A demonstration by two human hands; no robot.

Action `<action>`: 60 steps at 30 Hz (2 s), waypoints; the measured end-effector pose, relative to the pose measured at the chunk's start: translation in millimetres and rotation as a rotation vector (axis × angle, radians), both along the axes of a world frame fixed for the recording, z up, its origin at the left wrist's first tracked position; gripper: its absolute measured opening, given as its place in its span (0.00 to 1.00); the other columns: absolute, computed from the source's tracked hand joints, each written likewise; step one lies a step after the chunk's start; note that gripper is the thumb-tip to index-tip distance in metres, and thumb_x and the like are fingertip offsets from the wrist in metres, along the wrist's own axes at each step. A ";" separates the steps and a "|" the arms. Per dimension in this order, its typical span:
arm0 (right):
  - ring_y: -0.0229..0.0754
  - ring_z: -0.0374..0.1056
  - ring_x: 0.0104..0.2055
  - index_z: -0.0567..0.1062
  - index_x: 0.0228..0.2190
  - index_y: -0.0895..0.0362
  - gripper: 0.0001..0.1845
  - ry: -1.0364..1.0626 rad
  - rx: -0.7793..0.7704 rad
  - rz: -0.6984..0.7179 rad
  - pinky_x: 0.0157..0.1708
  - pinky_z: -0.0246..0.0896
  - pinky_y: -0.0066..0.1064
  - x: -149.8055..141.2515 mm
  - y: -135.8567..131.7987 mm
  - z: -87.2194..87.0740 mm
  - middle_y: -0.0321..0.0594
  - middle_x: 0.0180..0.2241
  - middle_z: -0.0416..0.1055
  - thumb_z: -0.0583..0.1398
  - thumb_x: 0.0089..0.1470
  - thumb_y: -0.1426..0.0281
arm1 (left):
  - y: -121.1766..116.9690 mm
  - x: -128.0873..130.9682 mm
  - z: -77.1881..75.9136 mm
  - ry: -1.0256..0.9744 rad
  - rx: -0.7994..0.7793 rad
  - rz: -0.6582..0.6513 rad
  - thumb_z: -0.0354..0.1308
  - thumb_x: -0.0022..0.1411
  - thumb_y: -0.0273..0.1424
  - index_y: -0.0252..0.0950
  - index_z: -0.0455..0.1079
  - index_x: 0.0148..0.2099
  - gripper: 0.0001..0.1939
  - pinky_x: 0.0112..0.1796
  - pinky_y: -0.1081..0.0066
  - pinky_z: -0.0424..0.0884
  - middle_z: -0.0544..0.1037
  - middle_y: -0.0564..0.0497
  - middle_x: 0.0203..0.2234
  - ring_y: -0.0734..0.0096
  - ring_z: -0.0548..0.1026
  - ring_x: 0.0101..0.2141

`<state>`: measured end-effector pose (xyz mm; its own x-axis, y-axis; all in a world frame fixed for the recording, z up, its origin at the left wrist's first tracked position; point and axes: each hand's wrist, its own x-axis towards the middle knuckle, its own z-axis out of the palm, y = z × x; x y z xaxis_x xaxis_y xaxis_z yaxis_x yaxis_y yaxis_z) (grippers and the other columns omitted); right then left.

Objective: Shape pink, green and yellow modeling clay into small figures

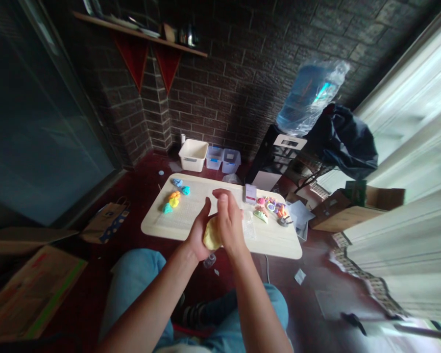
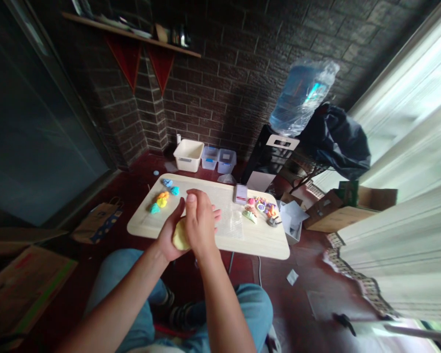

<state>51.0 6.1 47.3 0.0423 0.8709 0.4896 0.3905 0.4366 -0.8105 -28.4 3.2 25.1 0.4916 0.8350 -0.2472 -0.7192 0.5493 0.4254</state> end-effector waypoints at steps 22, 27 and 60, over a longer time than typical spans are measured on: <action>0.44 0.71 0.37 0.76 0.35 0.55 0.31 0.460 -0.128 0.006 0.42 0.62 0.37 3.7 17.1 -13.7 0.40 0.32 0.76 0.40 0.65 0.52 | 9.8 16.2 5.4 -0.085 -0.007 0.032 0.54 0.64 0.43 0.32 0.71 0.53 0.22 0.49 0.61 0.72 0.79 0.41 0.44 0.55 0.77 0.47; 0.46 0.68 0.54 0.77 0.42 0.55 0.22 0.616 -0.157 -0.089 0.57 0.55 0.41 10.8 18.3 -25.0 0.43 0.47 0.75 0.53 0.61 0.53 | 15.5 -3.0 0.9 -0.169 0.050 0.158 0.46 0.66 0.48 0.35 0.67 0.59 0.28 0.54 0.59 0.68 0.76 0.41 0.51 0.56 0.72 0.54; 0.26 0.49 0.10 0.69 0.22 0.57 0.23 1.314 -0.641 0.215 0.05 0.39 0.15 34.2 0.3 -24.3 0.26 0.13 0.60 0.61 0.54 0.51 | -32.4 -22.4 -44.9 0.850 0.504 0.465 0.55 0.65 0.39 0.39 0.67 0.55 0.18 0.45 0.68 0.68 0.77 0.46 0.43 0.65 0.77 0.40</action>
<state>85.2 6.4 23.0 -0.0142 0.9658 -0.2588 -0.7840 -0.1714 -0.5966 -50.8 -29.2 -19.8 -0.0678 0.9955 0.0660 -0.1761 -0.0771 0.9813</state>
